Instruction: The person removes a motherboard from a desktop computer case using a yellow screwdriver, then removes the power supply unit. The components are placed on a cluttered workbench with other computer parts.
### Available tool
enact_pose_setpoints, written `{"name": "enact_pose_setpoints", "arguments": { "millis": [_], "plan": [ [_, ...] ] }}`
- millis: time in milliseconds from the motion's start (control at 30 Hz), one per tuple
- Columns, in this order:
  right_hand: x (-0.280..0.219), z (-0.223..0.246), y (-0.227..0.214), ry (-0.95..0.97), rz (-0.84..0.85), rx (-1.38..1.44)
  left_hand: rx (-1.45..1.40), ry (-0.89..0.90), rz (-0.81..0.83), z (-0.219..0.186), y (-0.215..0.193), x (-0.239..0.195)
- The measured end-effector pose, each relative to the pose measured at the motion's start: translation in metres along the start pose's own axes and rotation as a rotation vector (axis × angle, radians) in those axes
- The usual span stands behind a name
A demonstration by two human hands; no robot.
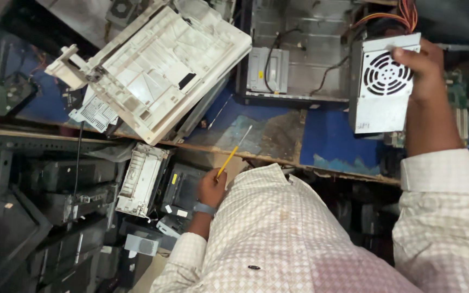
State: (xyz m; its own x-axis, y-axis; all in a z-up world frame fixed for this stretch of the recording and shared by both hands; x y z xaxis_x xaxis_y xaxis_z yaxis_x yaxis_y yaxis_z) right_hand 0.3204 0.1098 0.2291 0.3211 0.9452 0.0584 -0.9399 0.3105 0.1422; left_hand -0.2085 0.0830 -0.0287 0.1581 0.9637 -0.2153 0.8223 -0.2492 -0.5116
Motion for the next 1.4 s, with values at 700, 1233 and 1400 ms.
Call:
{"name": "enact_pose_setpoints", "arguments": {
  "millis": [700, 1233, 1400],
  "plan": [
    [0.056, -0.048, 0.021, -0.035, 0.115, -0.457, -0.239, -0.116, -0.077, -0.025, 0.037, -0.048],
    [-0.07, -0.049, 0.083, 0.201, 0.848, -0.449, -0.969, 0.138, -0.331, -0.163, 0.034, -0.026],
    [-0.076, -0.184, 0.078, 0.476, 0.832, -0.699, -0.774, -0.149, -0.461, -0.065, 0.057, -0.039]
  ]
}}
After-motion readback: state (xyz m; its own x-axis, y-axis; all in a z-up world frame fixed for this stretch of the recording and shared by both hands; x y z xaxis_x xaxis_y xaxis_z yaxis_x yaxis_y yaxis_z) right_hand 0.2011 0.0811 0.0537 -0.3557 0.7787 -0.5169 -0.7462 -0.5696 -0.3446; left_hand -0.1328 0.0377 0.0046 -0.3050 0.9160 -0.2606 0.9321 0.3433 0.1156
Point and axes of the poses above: each hand's wrist, its own x-axis towards the middle knuckle, its own y-axis out of the palm, z = x × y, the point moved 7 cm from there along x, towards the middle knuckle, and after that the axes turned 1 degree about z, right-handed, at the moved point
